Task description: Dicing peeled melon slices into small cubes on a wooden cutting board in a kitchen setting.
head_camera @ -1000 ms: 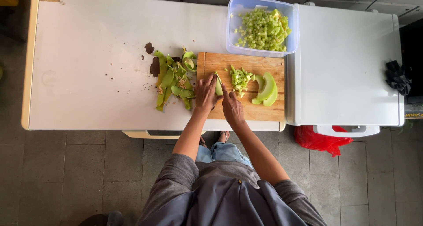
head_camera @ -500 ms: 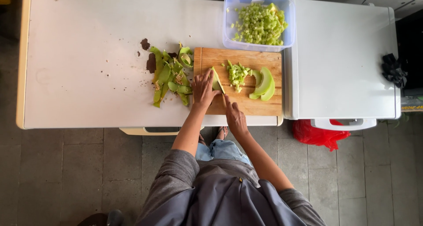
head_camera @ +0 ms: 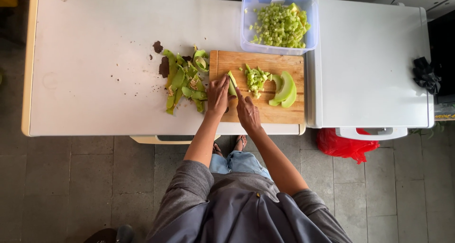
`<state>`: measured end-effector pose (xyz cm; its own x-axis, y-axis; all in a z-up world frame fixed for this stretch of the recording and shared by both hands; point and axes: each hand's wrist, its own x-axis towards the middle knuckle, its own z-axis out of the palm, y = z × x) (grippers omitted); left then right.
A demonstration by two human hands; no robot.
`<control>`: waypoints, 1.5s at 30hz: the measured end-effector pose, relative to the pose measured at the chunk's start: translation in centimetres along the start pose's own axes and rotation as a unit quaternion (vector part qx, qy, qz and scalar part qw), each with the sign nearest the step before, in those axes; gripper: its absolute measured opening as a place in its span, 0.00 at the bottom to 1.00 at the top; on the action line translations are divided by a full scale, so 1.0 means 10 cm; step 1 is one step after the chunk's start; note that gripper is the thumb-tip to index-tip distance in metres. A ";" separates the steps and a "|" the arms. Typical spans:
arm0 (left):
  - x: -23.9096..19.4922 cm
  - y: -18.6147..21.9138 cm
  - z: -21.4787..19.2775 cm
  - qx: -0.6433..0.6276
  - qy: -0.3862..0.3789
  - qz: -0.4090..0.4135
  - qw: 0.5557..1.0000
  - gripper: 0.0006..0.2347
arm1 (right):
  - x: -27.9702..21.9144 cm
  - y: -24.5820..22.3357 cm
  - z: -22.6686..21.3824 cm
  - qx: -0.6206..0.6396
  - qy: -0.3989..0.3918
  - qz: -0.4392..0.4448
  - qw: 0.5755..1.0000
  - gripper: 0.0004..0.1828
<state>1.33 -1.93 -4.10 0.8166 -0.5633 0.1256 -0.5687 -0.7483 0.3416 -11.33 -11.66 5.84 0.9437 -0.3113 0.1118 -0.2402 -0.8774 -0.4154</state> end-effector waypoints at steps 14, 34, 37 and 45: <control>-0.01 0.08 -0.07 -0.007 -0.041 -0.042 0.998 0.38 | -0.11 0.16 0.26 -0.003 -0.055 0.018 0.998 0.40; 0.01 0.24 -0.28 -0.190 0.026 -0.196 0.962 0.19 | -0.09 -0.01 0.29 -0.053 0.040 -0.020 0.998 0.38; 0.07 0.23 -0.29 -0.171 0.016 -0.197 0.965 0.20 | -0.05 -0.08 0.28 -0.064 0.041 -0.027 0.997 0.41; 0.08 0.23 -0.29 -0.207 0.025 -0.223 0.952 0.19 | 0.00 -0.04 0.36 -0.047 -0.013 0.000 0.999 0.40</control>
<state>0.96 -3.10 -0.52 0.9774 -0.1964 -0.0785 -0.0841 -0.7012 0.7080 -10.38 -10.00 2.78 0.9492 -0.3020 0.0882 -0.2586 -0.9085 -0.3283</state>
